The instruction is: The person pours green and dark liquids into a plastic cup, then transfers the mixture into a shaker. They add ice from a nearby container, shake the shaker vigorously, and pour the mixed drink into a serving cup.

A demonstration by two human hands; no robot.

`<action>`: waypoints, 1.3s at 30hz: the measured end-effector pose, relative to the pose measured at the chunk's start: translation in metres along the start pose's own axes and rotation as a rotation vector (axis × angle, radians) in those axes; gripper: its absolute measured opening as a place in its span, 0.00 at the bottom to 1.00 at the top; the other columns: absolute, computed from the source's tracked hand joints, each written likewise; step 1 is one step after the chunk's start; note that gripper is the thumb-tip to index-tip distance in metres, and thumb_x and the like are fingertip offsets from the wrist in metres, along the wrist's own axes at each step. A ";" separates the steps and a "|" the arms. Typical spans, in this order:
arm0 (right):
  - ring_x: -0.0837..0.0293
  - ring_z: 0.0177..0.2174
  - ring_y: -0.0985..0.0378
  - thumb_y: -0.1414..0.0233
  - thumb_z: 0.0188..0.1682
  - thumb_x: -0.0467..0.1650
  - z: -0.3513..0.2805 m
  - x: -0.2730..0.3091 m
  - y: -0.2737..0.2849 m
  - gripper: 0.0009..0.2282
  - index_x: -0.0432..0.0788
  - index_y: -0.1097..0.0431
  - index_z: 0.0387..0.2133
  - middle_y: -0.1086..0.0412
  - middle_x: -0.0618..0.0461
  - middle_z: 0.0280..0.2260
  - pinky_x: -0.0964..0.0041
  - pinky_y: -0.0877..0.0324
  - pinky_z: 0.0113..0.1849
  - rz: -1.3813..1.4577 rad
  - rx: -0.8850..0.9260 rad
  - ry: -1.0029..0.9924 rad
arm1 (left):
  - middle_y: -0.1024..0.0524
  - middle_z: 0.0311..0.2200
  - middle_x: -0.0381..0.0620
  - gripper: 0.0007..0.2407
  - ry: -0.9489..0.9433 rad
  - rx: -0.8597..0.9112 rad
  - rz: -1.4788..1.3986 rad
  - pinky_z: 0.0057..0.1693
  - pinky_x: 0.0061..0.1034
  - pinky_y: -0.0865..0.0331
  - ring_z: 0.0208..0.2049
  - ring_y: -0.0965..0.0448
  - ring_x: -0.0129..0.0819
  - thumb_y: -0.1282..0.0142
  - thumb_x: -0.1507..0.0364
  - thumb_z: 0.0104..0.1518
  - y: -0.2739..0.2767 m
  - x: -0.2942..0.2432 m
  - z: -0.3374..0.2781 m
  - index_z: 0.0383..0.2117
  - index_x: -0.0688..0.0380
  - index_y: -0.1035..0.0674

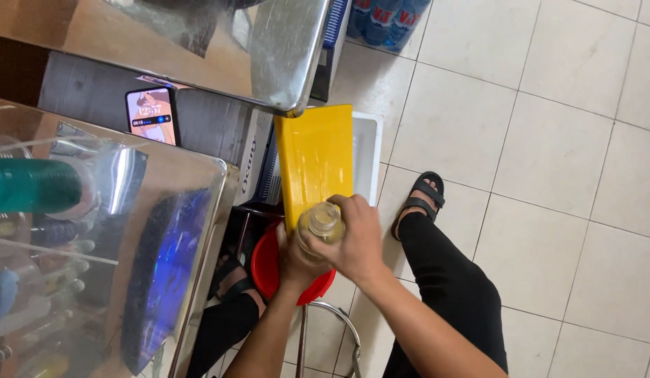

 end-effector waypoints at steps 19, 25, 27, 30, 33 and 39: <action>0.38 0.36 0.26 0.54 0.43 0.36 0.022 0.065 0.035 0.13 0.43 0.30 0.38 0.33 0.41 0.32 0.48 0.26 0.38 -0.139 0.452 0.701 | 0.25 0.45 0.57 0.44 -0.039 0.277 -0.289 0.60 0.52 0.33 0.50 0.24 0.54 0.22 0.71 0.14 -0.003 -0.018 0.000 0.52 0.61 0.29; 0.33 0.46 0.27 0.48 0.40 0.31 0.011 0.052 0.024 0.23 0.49 0.33 0.53 0.36 0.38 0.50 0.42 0.28 0.47 0.095 0.381 0.450 | 0.27 0.45 0.49 0.44 -0.081 0.125 -0.196 0.60 0.38 0.29 0.48 0.21 0.45 0.23 0.69 0.14 0.021 -0.013 0.012 0.51 0.60 0.29; 0.35 0.49 0.28 0.44 0.38 0.36 0.007 0.044 0.017 0.28 0.53 0.35 0.56 0.38 0.39 0.56 0.42 0.29 0.49 0.123 0.342 0.344 | 0.27 0.46 0.48 0.44 -0.050 0.136 -0.168 0.59 0.38 0.27 0.48 0.21 0.45 0.23 0.69 0.16 0.022 -0.009 0.012 0.53 0.58 0.29; 0.35 0.54 0.30 0.36 0.40 0.36 0.003 0.026 0.014 0.36 0.41 0.44 0.63 0.41 0.34 0.57 0.38 0.31 0.53 0.261 0.232 0.088 | 0.28 0.51 0.45 0.44 0.010 0.160 -0.108 0.54 0.40 0.21 0.47 0.19 0.45 0.25 0.66 0.19 0.015 0.000 0.009 0.56 0.52 0.27; 0.37 0.52 0.26 0.35 0.41 0.37 -0.002 0.001 0.005 0.36 0.39 0.45 0.62 0.32 0.38 0.51 0.37 0.31 0.53 0.306 0.160 -0.167 | 0.29 0.52 0.50 0.42 0.146 0.284 -0.151 0.53 0.51 0.21 0.46 0.19 0.54 0.22 0.65 0.20 0.008 0.027 0.001 0.53 0.52 0.25; 0.45 0.42 0.26 0.33 0.41 0.38 -0.005 -0.033 0.009 0.26 0.42 0.33 0.51 0.35 0.48 0.39 0.50 0.28 0.44 0.128 0.084 -0.070 | 0.34 0.59 0.47 0.32 0.155 0.381 -0.149 0.57 0.49 0.25 0.54 0.23 0.52 0.21 0.60 0.24 0.008 0.030 0.010 0.44 0.49 0.21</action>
Point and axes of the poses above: each hand's wrist, its own z-axis towards the middle knuckle, its own y-axis out of the back of the hand, x = y × z, the point moved 7 cm from there along z, towards the middle knuckle
